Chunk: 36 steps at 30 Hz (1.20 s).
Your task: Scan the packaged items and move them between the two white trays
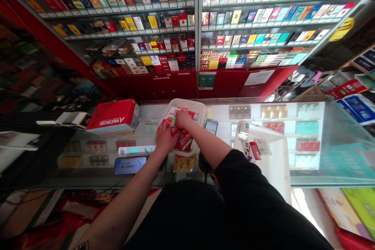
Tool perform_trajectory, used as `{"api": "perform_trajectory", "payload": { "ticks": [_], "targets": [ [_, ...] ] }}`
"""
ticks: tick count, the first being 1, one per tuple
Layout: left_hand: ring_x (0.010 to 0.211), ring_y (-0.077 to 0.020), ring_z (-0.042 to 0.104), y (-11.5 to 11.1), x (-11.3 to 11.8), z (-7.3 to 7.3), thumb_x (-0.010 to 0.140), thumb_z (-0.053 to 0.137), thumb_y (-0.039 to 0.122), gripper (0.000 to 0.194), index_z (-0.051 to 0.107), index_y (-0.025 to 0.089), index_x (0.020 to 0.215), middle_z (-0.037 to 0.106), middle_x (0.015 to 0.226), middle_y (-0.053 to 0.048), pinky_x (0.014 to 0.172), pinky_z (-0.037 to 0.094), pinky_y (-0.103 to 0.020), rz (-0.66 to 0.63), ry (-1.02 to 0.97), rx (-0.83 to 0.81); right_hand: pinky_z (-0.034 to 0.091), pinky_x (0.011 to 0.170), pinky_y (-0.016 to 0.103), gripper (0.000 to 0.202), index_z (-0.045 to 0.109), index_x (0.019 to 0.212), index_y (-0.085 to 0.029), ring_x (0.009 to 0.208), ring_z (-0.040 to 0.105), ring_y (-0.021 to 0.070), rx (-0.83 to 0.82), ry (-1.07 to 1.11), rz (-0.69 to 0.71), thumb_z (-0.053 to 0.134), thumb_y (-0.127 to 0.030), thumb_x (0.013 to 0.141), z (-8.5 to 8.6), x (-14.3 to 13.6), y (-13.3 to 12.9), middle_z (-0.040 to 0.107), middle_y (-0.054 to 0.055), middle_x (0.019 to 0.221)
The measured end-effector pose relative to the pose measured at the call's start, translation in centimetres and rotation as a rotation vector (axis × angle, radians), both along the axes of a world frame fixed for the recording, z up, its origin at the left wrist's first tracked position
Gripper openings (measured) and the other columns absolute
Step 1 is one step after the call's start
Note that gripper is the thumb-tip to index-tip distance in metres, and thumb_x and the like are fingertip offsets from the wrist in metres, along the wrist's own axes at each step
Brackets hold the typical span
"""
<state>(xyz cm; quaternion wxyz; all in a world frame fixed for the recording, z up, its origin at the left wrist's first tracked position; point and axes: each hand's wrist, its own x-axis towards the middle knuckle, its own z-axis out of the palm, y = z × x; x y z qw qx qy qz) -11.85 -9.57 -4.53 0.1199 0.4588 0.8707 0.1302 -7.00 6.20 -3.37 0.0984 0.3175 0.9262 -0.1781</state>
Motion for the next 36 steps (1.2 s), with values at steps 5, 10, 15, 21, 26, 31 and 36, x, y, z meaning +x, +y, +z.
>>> {"api": "perform_trajectory", "payload": {
  "ticks": [5, 10, 15, 21, 26, 31, 36],
  "targets": [
    [0.165, -0.0369, 0.023, 0.5, 0.2, 0.1, 0.093, 0.058, 0.028, 0.054, 0.061, 0.01, 0.144, 0.03, 0.176, -0.018, 0.135, 0.022, -0.053, 0.033, -0.035, 0.003, 0.052, 0.102, 0.034, 0.035, 0.078, 0.121, -0.004, 0.119, 0.072, 0.0319, 0.042, 0.053, -0.102, 0.052, -0.018, 0.1, 0.7, 1.2, -0.6, 0.076, 0.025, 0.126],
    [0.164, -0.0393, 0.025, 0.5, 0.2, 0.3, 0.092, 0.06, 0.026, 0.052, 0.061, 0.009, 0.141, 0.031, 0.175, -0.02, 0.134, 0.024, -0.056, 0.012, -0.069, 0.066, 0.052, 0.097, 0.034, 0.038, 0.081, 0.114, -0.007, 0.116, 0.072, 0.0313, 0.05, 0.089, -0.153, 0.046, -0.019, 0.103, 1.7, 3.5, -0.9, 0.077, 0.024, 0.124],
    [0.164, -0.0395, 0.024, 0.8, 0.9, 0.6, 0.091, 0.06, 0.022, 0.046, 0.063, 0.008, 0.135, 0.033, 0.173, -0.022, 0.134, 0.023, -0.058, -0.097, -0.08, 0.194, 0.05, 0.091, 0.029, 0.04, 0.084, 0.108, -0.013, 0.106, 0.074, 0.0262, 0.018, 0.182, -0.302, 0.045, -0.022, 0.102, 2.8, 7.0, -0.9, 0.081, 0.018, 0.115],
    [0.164, -0.0386, 0.024, 1.8, 2.3, 0.5, 0.09, 0.057, 0.018, 0.036, 0.069, 0.014, 0.124, 0.033, 0.174, -0.016, 0.134, 0.025, -0.061, -0.223, -0.148, 0.312, 0.052, 0.098, 0.03, 0.037, 0.085, 0.113, -0.021, 0.113, 0.073, 0.0255, 0.005, 0.321, -0.455, 0.05, -0.02, 0.099, 2.9, 11.7, -1.2, 0.081, 0.01, 0.122],
    [0.165, -0.0363, 0.021, 2.1, 3.6, 0.2, 0.09, 0.057, 0.016, 0.054, 0.063, 0.018, 0.143, 0.032, 0.176, -0.012, 0.136, 0.023, -0.058, -0.315, -0.196, 0.355, 0.049, 0.115, 0.034, 0.049, 0.082, 0.123, -0.021, 0.128, 0.068, 0.0245, 0.0, 0.454, -0.557, 0.049, -0.007, 0.09, 2.5, 15.4, -2.4, 0.075, 0.007, 0.136],
    [0.167, -0.0333, 0.018, 1.9, 5.2, 0.4, 0.091, 0.053, 0.014, 0.056, 0.062, 0.019, 0.146, 0.025, 0.179, -0.009, 0.137, 0.021, -0.056, -0.454, -0.205, 0.356, 0.04, 0.127, 0.04, 0.053, 0.082, 0.126, -0.02, 0.14, 0.061, 0.0264, -0.015, 0.553, -0.61, 0.049, -0.006, 0.087, 2.3, 19.0, -4.1, 0.066, 0.008, 0.15],
    [0.168, -0.0357, 0.011, 1.5, 6.5, 0.7, 0.097, 0.055, 0.025, 0.057, 0.057, 0.018, 0.153, 0.02, 0.18, -0.012, 0.135, 0.019, -0.062, -0.541, -0.259, 0.274, 0.037, 0.128, 0.05, 0.041, 0.08, 0.129, -0.022, 0.151, 0.05, 0.0309, -0.065, 0.66, -0.687, 0.053, -0.032, 0.1, 1.8, 22.0, -6.6, 0.055, 0.011, 0.162]
  ]
}}
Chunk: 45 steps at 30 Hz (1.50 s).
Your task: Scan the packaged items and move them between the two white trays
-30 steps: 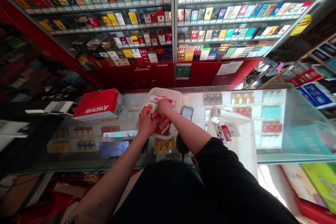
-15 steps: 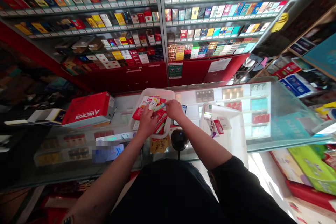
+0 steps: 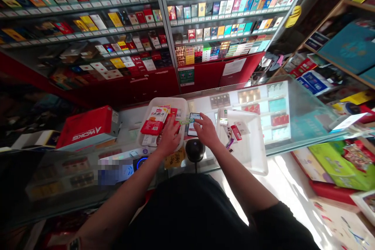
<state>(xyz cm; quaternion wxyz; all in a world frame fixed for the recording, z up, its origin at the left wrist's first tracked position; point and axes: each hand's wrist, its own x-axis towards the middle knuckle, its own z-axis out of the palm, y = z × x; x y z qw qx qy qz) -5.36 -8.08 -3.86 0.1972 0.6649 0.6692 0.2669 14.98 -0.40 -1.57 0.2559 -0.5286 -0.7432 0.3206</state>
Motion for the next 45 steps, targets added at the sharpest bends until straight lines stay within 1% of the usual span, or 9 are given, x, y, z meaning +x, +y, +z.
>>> {"api": "perform_trajectory", "payload": {
  "ticks": [3, 8, 12, 16, 30, 33, 36, 41, 45],
  "targets": [
    [0.168, -0.0359, 0.011, -0.2, 0.8, 0.2, 0.104, 0.05, 0.039, 0.058, 0.051, 0.018, 0.158, 0.018, 0.18, -0.015, 0.134, 0.019, -0.063, -0.047, -0.025, -0.043, 0.031, 0.13, 0.053, 0.048, 0.079, 0.131, -0.023, 0.157, 0.041, 0.0312, -0.01, 0.065, -0.026, 0.047, -0.048, 0.106, -0.6, 1.3, -1.7, 0.051, 0.011, 0.165],
    [0.167, -0.0357, 0.011, -0.7, 2.2, 0.2, 0.108, 0.045, 0.05, 0.061, 0.05, 0.018, 0.159, 0.019, 0.179, -0.016, 0.134, 0.019, -0.061, -0.115, -0.031, -0.077, 0.026, 0.132, 0.055, 0.061, 0.074, 0.139, -0.023, 0.162, 0.032, 0.0311, -0.03, 0.109, -0.101, 0.035, -0.059, 0.109, -2.0, 2.8, -3.7, 0.042, 0.013, 0.171],
    [0.168, -0.0326, 0.011, -1.2, 3.0, -0.3, 0.107, 0.044, 0.054, 0.064, 0.049, 0.018, 0.159, 0.019, 0.18, -0.015, 0.135, 0.015, -0.059, -0.159, -0.004, -0.077, 0.026, 0.132, 0.054, 0.067, 0.074, 0.139, -0.021, 0.162, 0.032, 0.0316, -0.051, 0.122, -0.166, 0.032, -0.063, 0.109, -3.1, 3.7, -4.4, 0.04, 0.014, 0.172],
    [0.168, -0.0332, 0.011, -1.3, 3.3, -0.7, 0.105, 0.048, 0.054, 0.064, 0.049, 0.02, 0.159, 0.021, 0.179, -0.015, 0.134, 0.015, -0.062, -0.199, 0.02, -0.09, 0.026, 0.132, 0.054, 0.067, 0.074, 0.138, -0.022, 0.161, 0.032, 0.0307, -0.055, 0.131, -0.196, 0.032, -0.064, 0.108, -3.8, 4.4, -4.7, 0.042, 0.012, 0.171],
    [0.168, -0.0359, 0.008, -1.3, 3.7, -0.8, 0.105, 0.045, 0.064, 0.073, 0.048, 0.015, 0.16, 0.016, 0.179, -0.019, 0.134, 0.014, -0.063, -0.215, 0.023, -0.111, 0.026, 0.131, 0.055, 0.071, 0.078, 0.133, -0.019, 0.16, 0.034, 0.0329, -0.051, 0.155, -0.221, 0.033, -0.067, 0.107, -3.6, 4.7, -5.2, 0.044, 0.015, 0.169],
    [0.168, -0.036, 0.007, -1.3, 4.0, -0.2, 0.103, 0.049, 0.065, 0.074, 0.048, 0.017, 0.16, 0.019, 0.179, -0.018, 0.134, 0.015, -0.063, -0.225, 0.03, -0.098, 0.028, 0.131, 0.055, 0.068, 0.078, 0.132, -0.021, 0.159, 0.037, 0.0327, -0.035, 0.172, -0.245, 0.034, -0.067, 0.107, -3.0, 4.9, -5.3, 0.045, 0.014, 0.168],
    [0.168, -0.0359, 0.004, -1.2, 4.8, 1.0, 0.102, 0.051, 0.064, 0.075, 0.047, 0.017, 0.16, 0.02, 0.179, -0.017, 0.134, 0.013, -0.063, -0.241, 0.029, -0.091, 0.029, 0.13, 0.054, 0.065, 0.078, 0.131, -0.021, 0.158, 0.04, 0.0327, -0.023, 0.182, -0.28, 0.035, -0.064, 0.107, -2.5, 5.5, -5.5, 0.047, 0.013, 0.168],
    [0.168, -0.0378, 0.003, -0.8, 6.8, 3.4, 0.098, 0.058, 0.066, 0.076, 0.05, 0.02, 0.158, 0.014, 0.18, -0.015, 0.134, 0.009, -0.065, -0.293, 0.043, -0.108, 0.033, 0.129, 0.053, 0.058, 0.078, 0.132, -0.024, 0.156, 0.043, 0.0306, -0.014, 0.218, -0.365, 0.038, -0.057, 0.107, -2.4, 7.5, -6.3, 0.05, 0.01, 0.166],
    [0.168, -0.0378, 0.001, -0.5, 8.8, 4.4, 0.095, 0.062, 0.069, 0.08, 0.051, 0.018, 0.156, 0.008, 0.181, -0.017, 0.134, 0.008, -0.066, -0.382, 0.052, -0.098, 0.039, 0.126, 0.05, 0.054, 0.079, 0.128, -0.027, 0.153, 0.047, 0.0282, -0.009, 0.211, -0.436, 0.037, -0.053, 0.107, -2.5, 9.7, -7.1, 0.054, 0.006, 0.163]
  ]
}}
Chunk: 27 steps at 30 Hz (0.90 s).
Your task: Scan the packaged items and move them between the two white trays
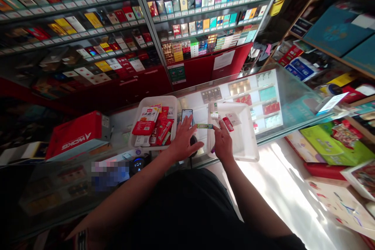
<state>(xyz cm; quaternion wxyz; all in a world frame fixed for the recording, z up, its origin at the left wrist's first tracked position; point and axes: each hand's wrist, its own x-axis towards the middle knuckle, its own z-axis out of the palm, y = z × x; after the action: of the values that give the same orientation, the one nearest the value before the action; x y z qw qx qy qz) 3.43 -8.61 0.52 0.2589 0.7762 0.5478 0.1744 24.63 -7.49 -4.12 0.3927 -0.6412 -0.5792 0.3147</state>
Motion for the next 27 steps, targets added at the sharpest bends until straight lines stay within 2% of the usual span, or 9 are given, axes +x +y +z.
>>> {"api": "perform_trajectory", "payload": {
  "ticks": [5, 9, 12, 18, 22, 27],
  "targets": [
    [0.168, -0.0394, 0.003, -0.3, 2.7, 0.4, 0.091, 0.065, 0.071, 0.085, 0.052, 0.015, 0.154, 0.009, 0.18, -0.02, 0.133, 0.005, -0.068, -0.089, 0.03, 0.012, 0.044, 0.123, 0.049, 0.052, 0.077, 0.131, -0.026, 0.149, 0.052, 0.0269, 0.032, -0.014, -0.06, 0.036, -0.049, 0.107, 0.3, 2.3, -1.1, 0.056, 0.007, 0.161],
    [0.168, -0.0398, 0.004, -0.7, 4.5, 0.7, 0.086, 0.07, 0.074, 0.089, 0.051, 0.019, 0.154, 0.011, 0.18, -0.018, 0.133, 0.004, -0.069, -0.14, 0.02, 0.023, 0.045, 0.121, 0.045, 0.057, 0.077, 0.13, -0.024, 0.146, 0.056, 0.0261, 0.048, -0.039, -0.099, 0.031, -0.05, 0.108, 0.3, 3.5, -2.1, 0.06, 0.009, 0.157],
    [0.168, -0.0394, 0.005, -1.2, 5.6, 0.7, 0.084, 0.071, 0.075, 0.092, 0.049, 0.021, 0.156, 0.014, 0.18, -0.017, 0.134, 0.005, -0.069, -0.179, 0.003, 0.012, 0.047, 0.119, 0.047, 0.063, 0.079, 0.123, -0.021, 0.141, 0.06, 0.0278, 0.017, -0.055, -0.163, 0.029, -0.055, 0.108, -0.3, 4.4, -2.7, 0.066, 0.012, 0.151],
    [0.168, -0.0383, 0.005, -2.4, 7.4, -0.5, 0.084, 0.067, 0.079, 0.093, 0.053, 0.018, 0.152, 0.013, 0.18, -0.017, 0.135, 0.007, -0.065, -0.27, 0.002, -0.011, 0.043, 0.122, 0.051, 0.058, 0.08, 0.12, -0.019, 0.138, 0.062, 0.0295, -0.002, -0.092, -0.178, 0.034, -0.052, 0.106, -1.9, 6.6, -3.8, 0.069, 0.015, 0.145],
    [0.168, -0.036, 0.002, -2.9, 8.0, -1.4, 0.086, 0.063, 0.081, 0.091, 0.054, 0.018, 0.152, 0.01, 0.18, -0.016, 0.136, 0.006, -0.064, -0.294, 0.01, -0.03, 0.044, 0.122, 0.05, 0.052, 0.081, 0.115, -0.02, 0.136, 0.064, 0.0296, -0.04, -0.077, -0.219, 0.04, -0.051, 0.102, -2.0, 7.4, -4.2, 0.071, 0.014, 0.142],
    [0.168, -0.0357, 0.003, -3.1, 8.4, -1.6, 0.084, 0.066, 0.079, 0.096, 0.048, 0.02, 0.158, 0.01, 0.181, -0.015, 0.136, 0.009, -0.064, -0.309, -0.007, -0.069, 0.043, 0.122, 0.053, 0.05, 0.082, 0.112, -0.019, 0.135, 0.064, 0.0318, -0.09, -0.06, -0.206, 0.046, -0.052, 0.099, -2.1, 8.0, -4.0, 0.072, 0.016, 0.141]
  ]
}}
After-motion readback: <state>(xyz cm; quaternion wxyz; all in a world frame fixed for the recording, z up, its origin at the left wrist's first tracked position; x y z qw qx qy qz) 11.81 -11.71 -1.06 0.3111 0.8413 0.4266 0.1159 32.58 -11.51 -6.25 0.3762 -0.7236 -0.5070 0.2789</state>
